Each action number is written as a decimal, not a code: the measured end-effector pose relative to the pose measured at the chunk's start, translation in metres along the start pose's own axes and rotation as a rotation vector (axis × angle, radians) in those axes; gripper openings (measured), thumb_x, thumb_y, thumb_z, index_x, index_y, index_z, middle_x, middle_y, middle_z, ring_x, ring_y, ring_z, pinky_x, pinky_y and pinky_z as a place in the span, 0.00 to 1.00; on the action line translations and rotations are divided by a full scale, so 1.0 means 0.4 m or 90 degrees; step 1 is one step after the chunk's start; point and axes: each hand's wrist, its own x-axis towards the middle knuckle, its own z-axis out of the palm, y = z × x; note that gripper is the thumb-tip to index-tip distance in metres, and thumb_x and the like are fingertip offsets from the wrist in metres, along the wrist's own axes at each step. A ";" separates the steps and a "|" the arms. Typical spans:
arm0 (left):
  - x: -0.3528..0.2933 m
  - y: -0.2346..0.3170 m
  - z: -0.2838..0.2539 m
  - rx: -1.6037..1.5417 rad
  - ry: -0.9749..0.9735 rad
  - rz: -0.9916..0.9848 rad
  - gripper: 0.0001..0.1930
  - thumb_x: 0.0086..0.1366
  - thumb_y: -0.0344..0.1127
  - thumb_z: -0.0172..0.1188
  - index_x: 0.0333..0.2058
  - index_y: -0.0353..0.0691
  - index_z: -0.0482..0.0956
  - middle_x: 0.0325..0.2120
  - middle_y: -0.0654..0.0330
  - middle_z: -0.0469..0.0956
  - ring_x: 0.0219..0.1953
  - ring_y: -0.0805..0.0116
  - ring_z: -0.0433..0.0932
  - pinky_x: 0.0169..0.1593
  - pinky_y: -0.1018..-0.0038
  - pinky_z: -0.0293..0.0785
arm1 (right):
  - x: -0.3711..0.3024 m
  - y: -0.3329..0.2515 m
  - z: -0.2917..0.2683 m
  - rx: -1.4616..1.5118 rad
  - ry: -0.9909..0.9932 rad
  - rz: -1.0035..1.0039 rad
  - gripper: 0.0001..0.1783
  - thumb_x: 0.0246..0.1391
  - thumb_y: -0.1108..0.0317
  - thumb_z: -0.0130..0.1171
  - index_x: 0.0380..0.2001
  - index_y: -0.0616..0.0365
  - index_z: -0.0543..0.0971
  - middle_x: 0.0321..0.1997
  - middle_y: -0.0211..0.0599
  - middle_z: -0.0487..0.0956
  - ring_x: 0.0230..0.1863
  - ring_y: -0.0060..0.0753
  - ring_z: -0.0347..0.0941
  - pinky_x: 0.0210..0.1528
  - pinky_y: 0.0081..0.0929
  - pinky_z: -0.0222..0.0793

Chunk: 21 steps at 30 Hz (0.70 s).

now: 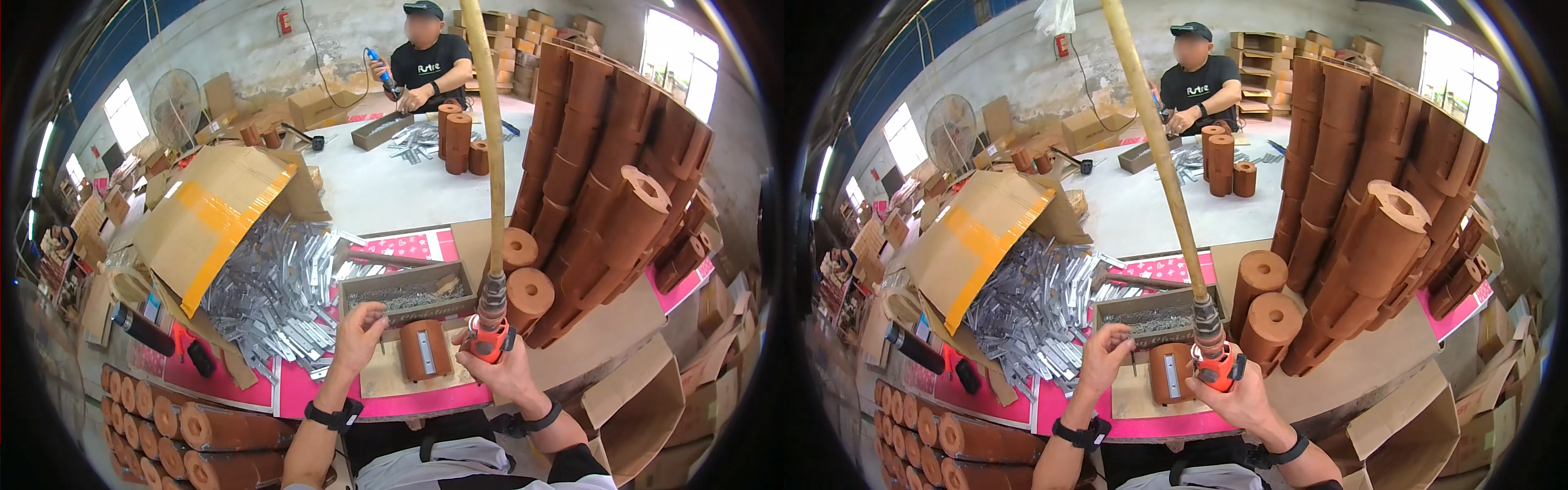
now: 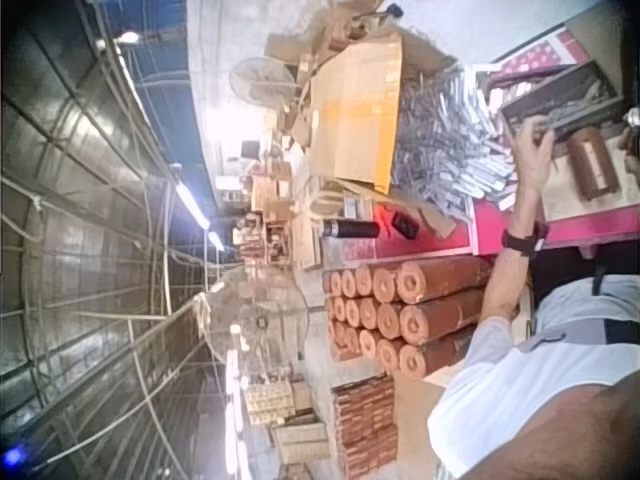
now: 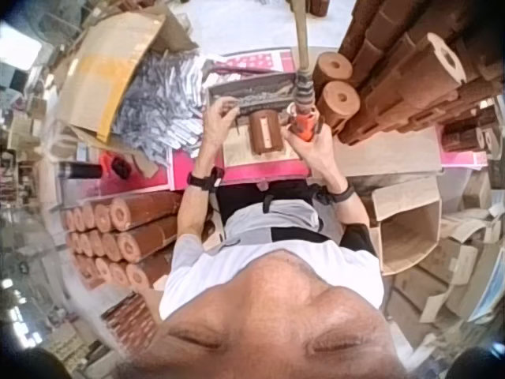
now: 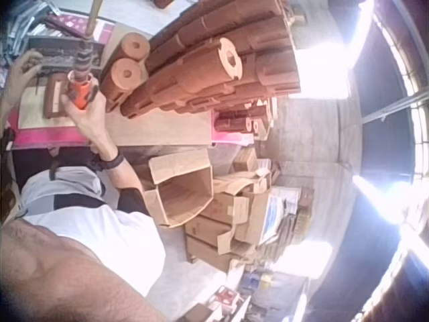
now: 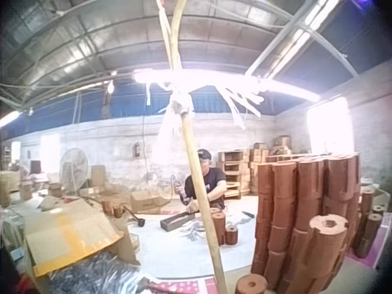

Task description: The person picks up a metal bracket and a screw, places them onto a wooden block, and secures them using a pneumatic screwdriver. They then set the finished block aside on a stack and repeat the process.

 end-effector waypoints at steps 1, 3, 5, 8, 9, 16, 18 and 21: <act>-0.013 0.001 0.000 0.017 -0.014 0.025 0.06 0.59 0.26 0.60 0.36 0.33 0.78 0.30 0.59 0.79 0.32 0.72 0.80 0.37 0.77 0.75 | -0.001 0.001 -0.001 0.008 0.004 0.011 0.13 0.47 0.74 0.64 0.38 0.62 0.76 0.26 0.26 0.75 0.25 0.14 0.69 0.28 0.17 0.68; -0.034 0.019 0.002 0.032 -0.030 0.036 0.07 0.58 0.24 0.60 0.36 0.34 0.79 0.32 0.57 0.78 0.34 0.68 0.80 0.38 0.75 0.75 | 0.001 -0.004 0.000 0.001 0.005 0.010 0.13 0.47 0.74 0.64 0.38 0.62 0.76 0.25 0.25 0.75 0.24 0.14 0.69 0.27 0.17 0.67; -0.054 0.027 0.008 0.025 -0.025 0.059 0.06 0.58 0.23 0.60 0.36 0.34 0.79 0.32 0.57 0.77 0.35 0.68 0.80 0.39 0.75 0.75 | 0.003 -0.008 0.003 -0.005 0.004 0.006 0.13 0.47 0.74 0.64 0.38 0.62 0.76 0.25 0.25 0.75 0.23 0.14 0.69 0.26 0.17 0.67; -0.074 0.030 0.018 0.017 -0.028 0.097 0.06 0.57 0.21 0.61 0.34 0.33 0.79 0.33 0.58 0.76 0.35 0.70 0.79 0.39 0.76 0.76 | 0.004 -0.011 0.010 0.007 0.004 0.014 0.13 0.47 0.73 0.64 0.38 0.62 0.76 0.25 0.25 0.75 0.25 0.14 0.70 0.28 0.17 0.68; -0.079 0.032 0.021 0.016 -0.034 0.111 0.05 0.57 0.20 0.62 0.34 0.32 0.79 0.33 0.60 0.75 0.35 0.72 0.79 0.39 0.77 0.77 | 0.007 -0.015 0.013 -0.003 0.003 -0.005 0.13 0.47 0.73 0.64 0.37 0.62 0.76 0.26 0.26 0.75 0.26 0.15 0.70 0.29 0.18 0.68; -0.118 0.042 0.038 0.046 -0.019 0.120 0.08 0.54 0.21 0.64 0.34 0.33 0.80 0.32 0.58 0.76 0.35 0.69 0.80 0.40 0.76 0.78 | 0.033 -0.039 0.031 0.005 -0.012 -0.011 0.16 0.47 0.72 0.65 0.40 0.60 0.74 0.34 0.28 0.78 0.33 0.16 0.72 0.36 0.21 0.71; -0.123 0.053 0.042 0.048 -0.021 0.111 0.08 0.54 0.21 0.64 0.35 0.34 0.80 0.32 0.57 0.77 0.35 0.69 0.80 0.41 0.75 0.77 | 0.047 -0.028 0.035 0.014 -0.017 -0.017 0.17 0.48 0.71 0.65 0.41 0.59 0.72 0.37 0.29 0.78 0.35 0.17 0.72 0.38 0.21 0.71; -0.128 0.051 0.048 0.038 -0.020 0.102 0.08 0.54 0.22 0.64 0.34 0.34 0.81 0.31 0.57 0.78 0.35 0.68 0.79 0.40 0.75 0.77 | 0.069 -0.034 0.045 -0.018 -0.018 -0.094 0.16 0.49 0.71 0.64 0.41 0.60 0.73 0.37 0.30 0.78 0.35 0.17 0.72 0.38 0.20 0.71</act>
